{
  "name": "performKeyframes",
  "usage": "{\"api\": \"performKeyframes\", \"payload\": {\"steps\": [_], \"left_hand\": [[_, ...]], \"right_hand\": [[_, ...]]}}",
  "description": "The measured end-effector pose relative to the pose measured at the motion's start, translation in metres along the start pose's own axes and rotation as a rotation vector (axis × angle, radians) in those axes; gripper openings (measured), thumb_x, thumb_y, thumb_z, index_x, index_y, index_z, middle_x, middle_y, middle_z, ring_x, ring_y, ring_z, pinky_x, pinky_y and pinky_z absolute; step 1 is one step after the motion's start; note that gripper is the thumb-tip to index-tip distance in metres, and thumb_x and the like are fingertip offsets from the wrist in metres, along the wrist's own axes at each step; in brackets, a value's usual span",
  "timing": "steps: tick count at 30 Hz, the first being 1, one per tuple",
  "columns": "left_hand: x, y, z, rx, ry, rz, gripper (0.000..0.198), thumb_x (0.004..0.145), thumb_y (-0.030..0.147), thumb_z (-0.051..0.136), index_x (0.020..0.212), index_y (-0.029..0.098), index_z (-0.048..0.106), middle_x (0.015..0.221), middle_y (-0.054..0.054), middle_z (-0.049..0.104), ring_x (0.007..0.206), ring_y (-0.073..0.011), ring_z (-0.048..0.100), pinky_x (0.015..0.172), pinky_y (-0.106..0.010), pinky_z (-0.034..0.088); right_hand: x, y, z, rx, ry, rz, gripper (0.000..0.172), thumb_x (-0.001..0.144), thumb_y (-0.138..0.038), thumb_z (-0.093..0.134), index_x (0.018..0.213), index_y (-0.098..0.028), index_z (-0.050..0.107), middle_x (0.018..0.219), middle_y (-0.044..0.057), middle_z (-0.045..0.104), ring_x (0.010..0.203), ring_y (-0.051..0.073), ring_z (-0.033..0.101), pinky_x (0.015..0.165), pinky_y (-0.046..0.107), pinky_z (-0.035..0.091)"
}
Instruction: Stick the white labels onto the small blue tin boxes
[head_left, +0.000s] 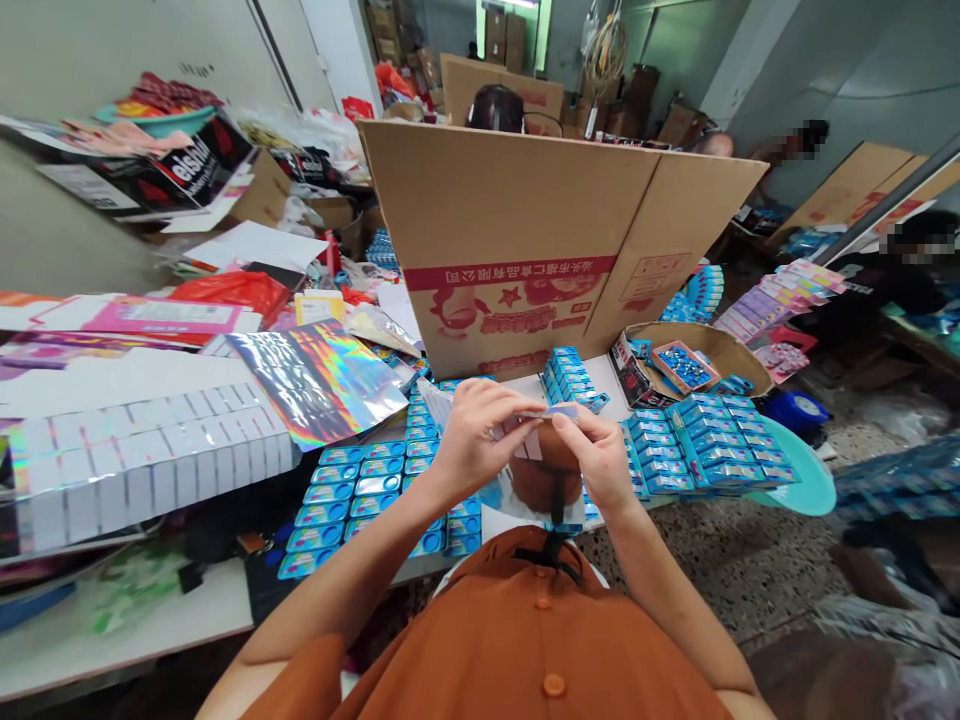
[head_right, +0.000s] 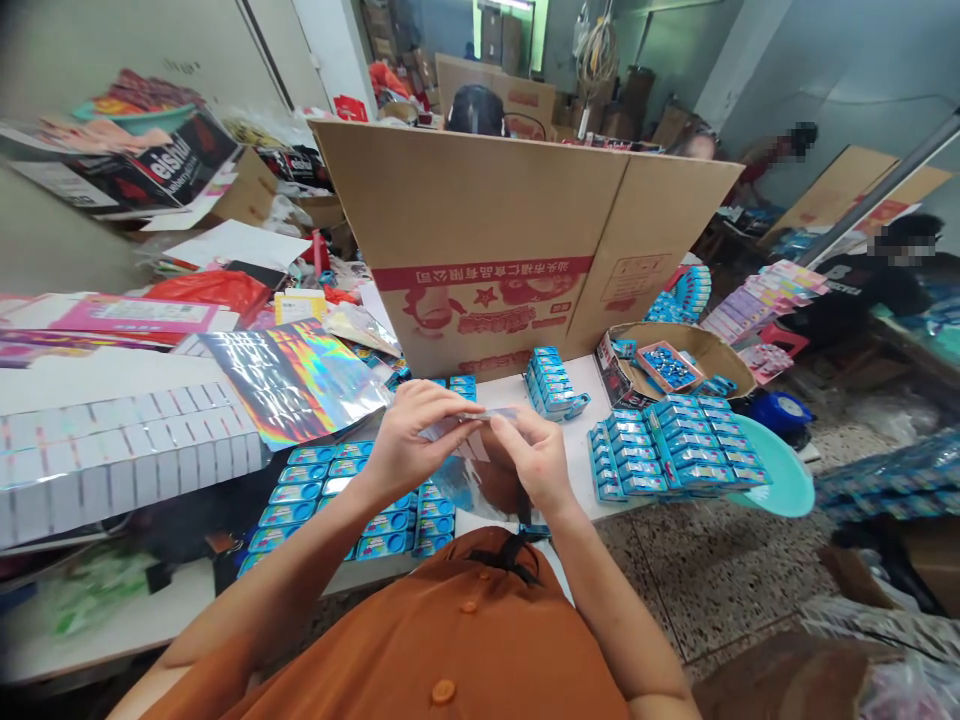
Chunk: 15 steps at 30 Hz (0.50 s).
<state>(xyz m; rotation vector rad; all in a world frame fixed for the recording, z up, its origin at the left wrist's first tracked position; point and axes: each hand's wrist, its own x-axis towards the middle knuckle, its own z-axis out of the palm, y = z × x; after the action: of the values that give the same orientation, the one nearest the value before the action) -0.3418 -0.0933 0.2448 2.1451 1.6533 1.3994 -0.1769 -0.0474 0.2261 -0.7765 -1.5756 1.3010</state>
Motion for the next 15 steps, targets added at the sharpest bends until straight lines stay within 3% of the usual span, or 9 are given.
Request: {"api": "performKeyframes", "payload": {"steps": [6, 9, 12, 15], "left_hand": [[-0.001, -0.001, -0.004, 0.045, -0.022, 0.074, 0.011, 0.087, 0.028, 0.059, 0.091, 0.023, 0.068, 0.087, -0.001, 0.071, 0.083, -0.0149, 0.059, 0.086, -0.035, 0.036], [-0.004, -0.002, -0.003, 0.042, -0.015, 0.093, 0.01, 0.087, 0.027, 0.059, 0.089, 0.022, 0.067, 0.086, 0.0, 0.07, 0.082, -0.0145, 0.059, 0.085, -0.035, 0.036], [-0.006, -0.002, -0.004, 0.045, -0.016, 0.094, 0.009, 0.087, 0.026, 0.059, 0.088, 0.021, 0.067, 0.084, 0.0, 0.07, 0.082, -0.0143, 0.059, 0.084, -0.034, 0.036], [-0.008, -0.003, -0.004, 0.069, -0.038, 0.09, 0.01, 0.088, 0.027, 0.058, 0.087, 0.022, 0.067, 0.084, 0.0, 0.071, 0.082, -0.0146, 0.058, 0.085, -0.035, 0.035]], "right_hand": [[-0.001, -0.002, 0.005, 0.165, 0.09, 0.156, 0.019, 0.072, -0.035, 0.073, 0.081, -0.019, 0.069, 0.077, 0.0, 0.071, 0.071, 0.015, 0.064, 0.07, 0.028, 0.053], [-0.002, -0.001, 0.006, 0.265, 0.099, 0.17, 0.03, 0.067, -0.031, 0.078, 0.092, -0.024, 0.062, 0.076, -0.004, 0.07, 0.069, 0.013, 0.065, 0.067, 0.026, 0.054], [-0.001, -0.002, 0.002, 0.186, 0.037, 0.119, 0.037, 0.071, -0.03, 0.076, 0.104, -0.028, 0.06, 0.074, -0.005, 0.069, 0.068, 0.013, 0.065, 0.067, 0.026, 0.053], [0.003, -0.007, -0.006, -0.111, -0.02, -0.085, 0.016, 0.076, -0.029, 0.071, 0.09, -0.025, 0.068, 0.081, 0.0, 0.068, 0.076, 0.015, 0.064, 0.072, 0.028, 0.052]]}}
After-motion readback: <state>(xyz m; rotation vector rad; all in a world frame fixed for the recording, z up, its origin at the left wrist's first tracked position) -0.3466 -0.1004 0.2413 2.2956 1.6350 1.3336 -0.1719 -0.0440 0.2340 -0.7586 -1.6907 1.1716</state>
